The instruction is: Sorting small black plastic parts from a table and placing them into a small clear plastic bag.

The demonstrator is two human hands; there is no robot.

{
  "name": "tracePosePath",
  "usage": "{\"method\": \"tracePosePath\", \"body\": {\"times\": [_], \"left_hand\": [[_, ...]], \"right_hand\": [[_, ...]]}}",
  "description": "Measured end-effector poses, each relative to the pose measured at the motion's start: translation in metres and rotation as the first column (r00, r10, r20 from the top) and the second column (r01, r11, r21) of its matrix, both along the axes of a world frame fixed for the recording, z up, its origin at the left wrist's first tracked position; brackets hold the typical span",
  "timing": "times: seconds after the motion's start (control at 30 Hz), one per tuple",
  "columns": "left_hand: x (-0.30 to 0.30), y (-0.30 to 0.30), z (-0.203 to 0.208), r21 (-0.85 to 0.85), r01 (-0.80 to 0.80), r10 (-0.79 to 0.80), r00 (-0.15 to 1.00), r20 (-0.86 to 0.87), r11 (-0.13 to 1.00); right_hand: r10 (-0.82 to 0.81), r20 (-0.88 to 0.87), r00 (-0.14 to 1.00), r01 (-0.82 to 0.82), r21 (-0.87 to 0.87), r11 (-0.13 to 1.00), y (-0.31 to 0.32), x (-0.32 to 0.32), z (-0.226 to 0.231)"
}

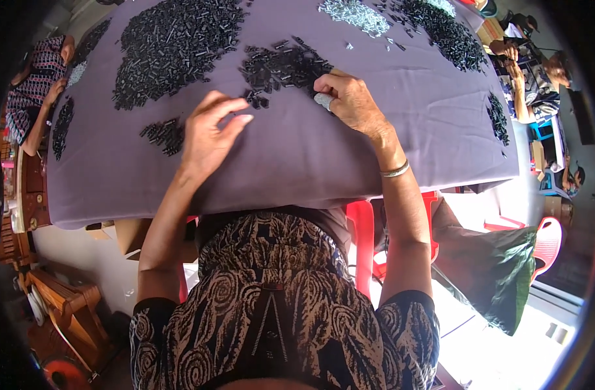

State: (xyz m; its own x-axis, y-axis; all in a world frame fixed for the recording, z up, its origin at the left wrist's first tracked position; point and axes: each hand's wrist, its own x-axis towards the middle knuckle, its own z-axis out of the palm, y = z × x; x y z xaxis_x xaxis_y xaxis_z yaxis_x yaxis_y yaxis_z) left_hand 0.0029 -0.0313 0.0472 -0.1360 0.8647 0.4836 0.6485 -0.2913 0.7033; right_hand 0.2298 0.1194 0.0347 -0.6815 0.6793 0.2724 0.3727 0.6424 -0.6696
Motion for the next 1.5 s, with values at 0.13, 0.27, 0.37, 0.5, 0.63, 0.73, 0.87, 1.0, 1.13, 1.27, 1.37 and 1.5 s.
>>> {"method": "tracePosePath", "body": {"times": [0.13, 0.27, 0.37, 0.5, 0.63, 0.73, 0.87, 1.0, 1.13, 1.27, 1.37, 1.5], "left_hand": [[0.020, 0.017, -0.007, -0.056, 0.068, -0.063, 0.994, 0.084, 0.996], [0.028, 0.023, -0.011, -0.112, 0.083, -0.059, 0.978, 0.202, 0.990], [0.031, 0.025, -0.024, -0.080, 0.155, -0.097, 0.868, 0.488, 0.985], [0.028, 0.022, -0.026, -0.044, 0.255, -0.173, 0.762, 0.624, 0.966], [0.021, 0.020, -0.027, -0.019, 0.249, -0.187, 0.775, 0.604, 0.968], [0.015, 0.020, -0.028, -0.024, 0.250, -0.197, 0.814, 0.547, 0.968], [0.016, 0.022, -0.030, -0.024, 0.275, -0.209, 0.783, 0.586, 0.961], [0.019, 0.023, -0.034, -0.056, 0.222, -0.176, 0.882, 0.437, 0.973], [0.015, 0.023, -0.039, -0.047, 0.204, -0.173, 0.913, 0.371, 0.978], [0.018, 0.022, -0.038, 0.011, 0.154, -0.149, 0.930, 0.336, 0.988], [0.022, 0.027, -0.035, -0.010, 0.139, -0.131, 0.952, 0.278, 0.990], [0.022, 0.027, -0.037, -0.003, 0.115, -0.111, 0.961, 0.254, 0.993]], "right_hand": [[0.020, 0.121, 0.992, -0.029, 0.070, 0.997, 0.001, -0.003, 0.004], [0.020, 0.106, 0.994, -0.020, 0.004, 1.000, -0.005, -0.005, 0.013], [0.106, -0.035, 0.994, -0.107, -0.021, 0.994, -0.021, -0.017, 0.016], [0.150, -0.118, 0.982, -0.161, -0.093, 0.983, -0.042, -0.038, 0.026], [0.121, -0.229, 0.966, -0.207, -0.403, 0.891, -0.045, -0.048, 0.016], [0.106, -0.263, 0.959, -0.238, -0.541, 0.807, -0.046, -0.049, 0.012], [0.088, -0.330, 0.940, -0.278, -0.588, 0.759, -0.042, -0.047, 0.007], [0.074, -0.303, 0.950, -0.244, -0.573, 0.782, -0.040, -0.046, 0.006], [0.087, -0.284, 0.955, -0.248, -0.601, 0.760, -0.038, -0.044, 0.015], [-0.122, -0.167, 0.978, 0.070, -0.288, 0.955, 0.016, -0.020, 0.024], [-0.388, -0.182, 0.904, 0.410, 0.101, 0.907, 0.090, 0.005, 0.000], [-0.471, -0.040, 0.881, 0.473, 0.105, 0.875, 0.132, 0.011, -0.007]]}}
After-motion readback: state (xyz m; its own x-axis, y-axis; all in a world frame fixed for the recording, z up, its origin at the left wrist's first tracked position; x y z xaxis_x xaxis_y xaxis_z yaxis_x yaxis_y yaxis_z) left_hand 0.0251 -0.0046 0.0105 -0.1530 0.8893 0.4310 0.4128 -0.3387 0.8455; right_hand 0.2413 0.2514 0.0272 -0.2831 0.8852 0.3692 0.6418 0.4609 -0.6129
